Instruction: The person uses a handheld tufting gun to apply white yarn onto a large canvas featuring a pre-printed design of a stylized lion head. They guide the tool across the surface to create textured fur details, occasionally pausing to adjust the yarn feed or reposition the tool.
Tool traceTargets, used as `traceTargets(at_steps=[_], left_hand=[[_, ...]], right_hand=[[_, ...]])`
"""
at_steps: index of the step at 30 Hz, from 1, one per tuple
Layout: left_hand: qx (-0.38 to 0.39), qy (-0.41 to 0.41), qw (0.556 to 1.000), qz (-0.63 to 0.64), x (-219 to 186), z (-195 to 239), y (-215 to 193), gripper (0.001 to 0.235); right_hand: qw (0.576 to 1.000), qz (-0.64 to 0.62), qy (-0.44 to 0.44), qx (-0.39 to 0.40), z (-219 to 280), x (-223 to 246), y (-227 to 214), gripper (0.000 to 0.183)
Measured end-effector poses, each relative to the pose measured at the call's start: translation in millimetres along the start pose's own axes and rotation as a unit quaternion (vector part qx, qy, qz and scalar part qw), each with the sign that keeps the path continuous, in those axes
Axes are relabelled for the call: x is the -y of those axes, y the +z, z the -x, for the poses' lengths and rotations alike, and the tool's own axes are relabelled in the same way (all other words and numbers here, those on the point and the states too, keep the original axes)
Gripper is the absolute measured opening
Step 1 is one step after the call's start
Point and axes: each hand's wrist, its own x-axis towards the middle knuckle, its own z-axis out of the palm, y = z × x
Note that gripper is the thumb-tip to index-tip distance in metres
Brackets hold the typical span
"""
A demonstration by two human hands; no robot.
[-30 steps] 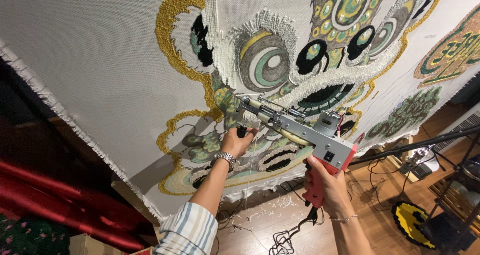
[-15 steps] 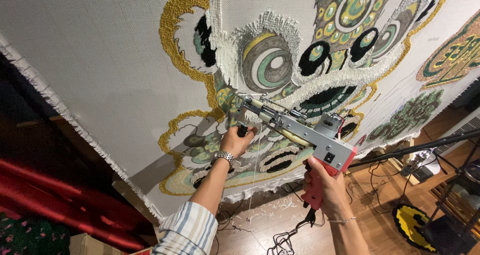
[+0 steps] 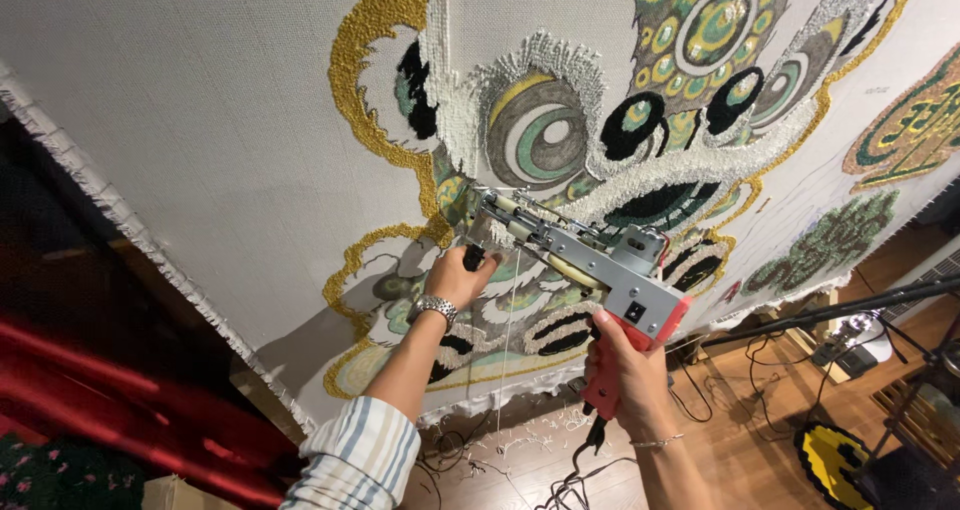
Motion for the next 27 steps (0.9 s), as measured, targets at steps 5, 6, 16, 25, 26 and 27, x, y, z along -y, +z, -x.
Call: traceTargets(at_steps=[5, 6, 16, 25, 26, 27], left_hand=[[-0.005, -0.024, 0.995, -0.093, -2, 5, -26, 0.041], [-0.013, -0.018, 0.995, -0.097, -2, 4, -31, 0.041], [-0.008, -0.025, 0.983, -0.184, -29, 11, -74, 0.038], [-0.020, 0.005, 0.977, -0.211, -34, 10, -81, 0.028], [-0.017, 0.002, 0.977, -0.211, -33, 8, -81, 0.028], [-0.021, 0.009, 0.977, -0.213, -32, 7, -81, 0.026]], right_hand=[[1.000, -0.010, -0.019, 0.007, 5, -11, 17, 0.028], [1.000, -0.010, -0.019, 0.005, 6, -13, 22, 0.028], [0.990, -0.060, 0.118, 0.039, 27, -8, 51, 0.022], [0.990, -0.076, 0.109, 0.043, 13, -26, 48, 0.026], [0.990, -0.079, 0.112, 0.041, 14, -27, 48, 0.026], [0.989, -0.082, 0.114, 0.039, 13, -28, 48, 0.026]])
